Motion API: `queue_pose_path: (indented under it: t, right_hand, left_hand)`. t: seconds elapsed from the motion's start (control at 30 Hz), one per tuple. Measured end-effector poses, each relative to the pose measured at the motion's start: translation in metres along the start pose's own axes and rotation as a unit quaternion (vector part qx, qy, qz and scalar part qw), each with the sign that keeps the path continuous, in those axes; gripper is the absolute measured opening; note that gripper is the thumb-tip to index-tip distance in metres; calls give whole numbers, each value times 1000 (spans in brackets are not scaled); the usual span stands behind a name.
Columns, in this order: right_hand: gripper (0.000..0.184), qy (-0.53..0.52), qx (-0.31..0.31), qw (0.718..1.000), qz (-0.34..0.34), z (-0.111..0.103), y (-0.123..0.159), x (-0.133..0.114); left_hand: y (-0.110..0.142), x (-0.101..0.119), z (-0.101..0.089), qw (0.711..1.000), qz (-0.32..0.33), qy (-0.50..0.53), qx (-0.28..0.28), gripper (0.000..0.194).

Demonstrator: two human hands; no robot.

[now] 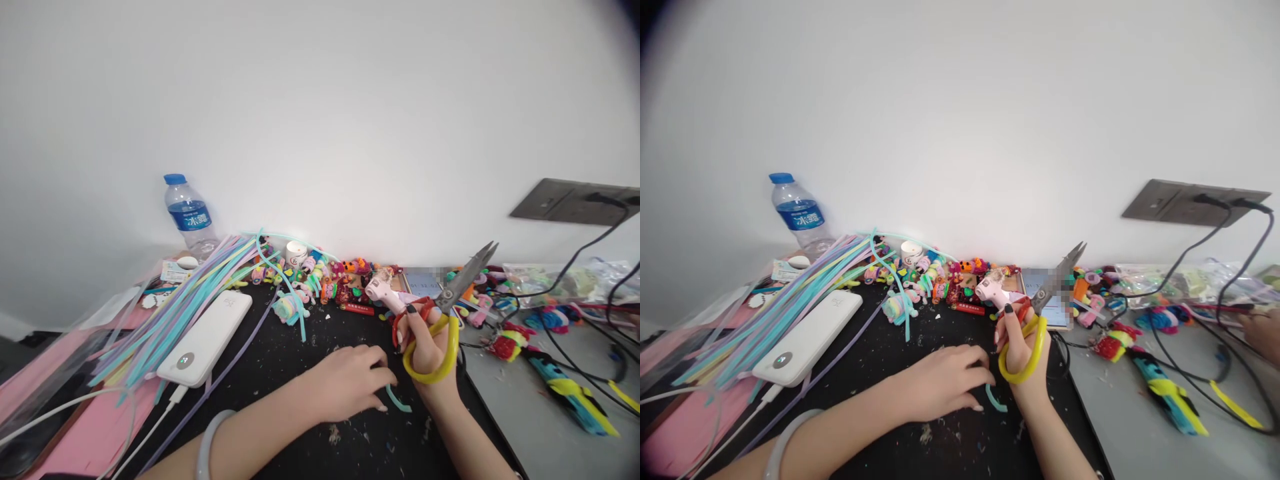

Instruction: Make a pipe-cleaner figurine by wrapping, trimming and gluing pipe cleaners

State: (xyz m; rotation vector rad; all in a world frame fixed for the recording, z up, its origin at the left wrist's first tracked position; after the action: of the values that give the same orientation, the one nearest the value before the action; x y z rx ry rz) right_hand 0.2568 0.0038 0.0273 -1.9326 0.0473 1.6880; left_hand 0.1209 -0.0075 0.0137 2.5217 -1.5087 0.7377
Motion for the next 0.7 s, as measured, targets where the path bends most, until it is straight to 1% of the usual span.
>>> queue_pose_path:
  t: [0.07, 0.13, 0.17, 0.23, 0.27, 0.3, 0.37, 0.43, 0.5, 0.6, 0.67, 0.7]
  right_hand:
    - [22, 0, 2, 1000, 0, 0, 1, 0]
    - [21, 0, 6, 1000, -1, 0, 2, -1]
    - [21, 3, 7, 1000, -2, -1, 2, -1]
    - [22, 17, 10, 1000, -8, -2, 2, -3]
    - [23, 26, 8, 1000, -11, -2, 3, -3]
    - [24, 35, 4, 999, -13, -2, 3, -4]
    - [26, 43, -12, 999, -15, 1, 4, -2]
    - [28, 49, -42, 998, -4, 6, 7, 2]
    - [29, 61, -91, 994, 17, 14, 13, 7]
    - [23, 78, -194, 977, 35, 30, 25, 11]
    - [18, 73, -245, 966, 43, 38, 31, 10]
    - [17, 66, -257, 963, 48, 41, 33, 10]
  left_hand:
    - [-3, 1, 11, 1000, 5, -17, -3, 25]
    - [-5, 1, 13, 1000, 8, -14, -13, 16]
    - [-6, 1, 11, 1000, 5, 4, -20, 14]
    - [-5, -5, 5, 995, -28, 86, -28, 12]
    - [-4, -9, 0, 986, -61, 153, -24, 11]
    - [-3, -16, -4, 968, -104, 230, -13, 11]
    - [2, -28, -9, 908, -174, 381, 14, 12]
    - [7, -39, -14, 850, -212, 479, 57, 14]
    - [12, -46, -16, 810, -226, 534, 89, 18]
    - [17, -50, -14, 775, -230, 582, 91, 23]
    - [20, -51, -12, 763, -233, 598, 80, 25]
    - [22, -52, -10, 760, -236, 600, 75, 25]
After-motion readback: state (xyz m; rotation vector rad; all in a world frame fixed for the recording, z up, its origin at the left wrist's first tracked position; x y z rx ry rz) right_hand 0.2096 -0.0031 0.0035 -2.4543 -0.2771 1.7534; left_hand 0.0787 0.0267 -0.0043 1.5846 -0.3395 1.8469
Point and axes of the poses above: each hand's wrist, its own y-axis away from the middle knuckle, its own z-axis out of the palm, x = y × z, the point moved 4 cm from there along -y, towards the middle knuckle, and after that the axes turned 8 degrees about -z, right-handed, at the moved point
